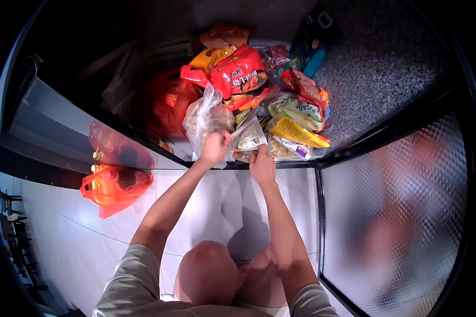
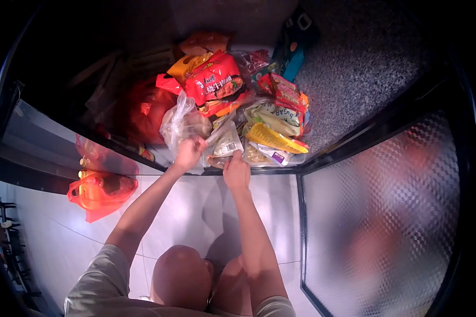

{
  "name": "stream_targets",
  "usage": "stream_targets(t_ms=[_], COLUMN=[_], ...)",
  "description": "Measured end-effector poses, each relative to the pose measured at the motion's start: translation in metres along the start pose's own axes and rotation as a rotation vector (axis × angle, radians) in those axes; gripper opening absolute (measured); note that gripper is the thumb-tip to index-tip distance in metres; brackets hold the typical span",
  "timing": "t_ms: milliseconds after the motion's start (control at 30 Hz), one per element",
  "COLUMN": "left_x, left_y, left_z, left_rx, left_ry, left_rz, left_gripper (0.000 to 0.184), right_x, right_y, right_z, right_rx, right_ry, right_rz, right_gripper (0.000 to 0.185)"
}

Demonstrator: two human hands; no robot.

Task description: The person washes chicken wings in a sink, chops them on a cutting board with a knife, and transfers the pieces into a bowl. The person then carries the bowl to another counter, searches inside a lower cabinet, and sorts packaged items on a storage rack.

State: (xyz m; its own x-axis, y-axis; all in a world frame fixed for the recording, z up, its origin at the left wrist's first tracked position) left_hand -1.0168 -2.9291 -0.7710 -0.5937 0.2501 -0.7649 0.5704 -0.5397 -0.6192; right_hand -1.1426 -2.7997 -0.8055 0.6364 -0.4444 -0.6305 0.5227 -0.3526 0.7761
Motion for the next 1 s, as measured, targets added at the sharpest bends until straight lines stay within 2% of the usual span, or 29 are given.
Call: stream_targets(t_ms=[100,133,233,333,433,533,633,733,833,933,1000], left_x=[0.005,0.007,0.005,-0.005,-0.007,-0.004,-0.005,0.002,0.009,0.006,0.016], left_y=[0.03,0.031,0.021,-0.024,-0.062,-0.045,-0.032,-0.025,-0.038,-0.066,-0.072], left_z=[0.005,0.008,0.012,-0.004,-0.015,0.001,0.015,0.018,0.015,0.001,0.0], left_rx=[-0.309,-0.301,-0.155,0.035,0.279,0.164,0.109,0.108,0.127,0.222,0.218], left_ry=[-0.046,-0.034,-0.09,-0.023,-0.081,-0.139,-0.19,-0.121,-0.044,-0.068,0.032], left_rz=[-0.369,-0.363,-0.336,-0.051,0.266,0.209,0.176,0.231,0.37,0.574,0.664], left_gripper=[0.013,0.017,0.025,0.038,0.046,0.034,0.018,0.008,0.032,0.07,0.089], right_x=[-0.004,-0.006,-0.008,-0.009,-0.01,-0.012,-0.012,-0.01,-0.013,-0.017,-0.016], right_y=[0.0,-0.001,-0.006,-0.008,-0.006,-0.007,-0.019,-0.019,-0.014,-0.008,-0.008], right_z=[0.0,0.0,0.0,0.001,0.002,0.003,0.002,0.003,0.002,0.0,0.002], right_rx=[-0.008,-0.025,-0.008,0.035,-0.007,-0.09,-0.046,-0.105,-0.188,-0.222,-0.198], right_ry=[-0.013,-0.026,-0.027,0.01,0.002,-0.078,-0.083,-0.005,-0.015,-0.001,0.05], right_rz=[0.061,0.084,0.128,0.178,0.303,0.382,0.417,0.208,0.192,0.199,0.195], right_gripper=[0.035,0.035,0.036,0.04,0.048,0.06,0.054,0.031,0.013,0.012,0.013])
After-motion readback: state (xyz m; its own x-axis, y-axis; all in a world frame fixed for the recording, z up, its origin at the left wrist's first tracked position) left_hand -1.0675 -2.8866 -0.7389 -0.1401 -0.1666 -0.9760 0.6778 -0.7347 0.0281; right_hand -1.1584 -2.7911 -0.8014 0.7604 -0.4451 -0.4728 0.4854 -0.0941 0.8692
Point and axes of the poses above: each hand's wrist, its own z-axis towards the middle knuckle, its own x-axis out of the palm, y = z × x, the point moved 10 cm from there along z, towards the middle knuckle, and after that the axes turned 10 degrees about z, right-handed, at the moved point
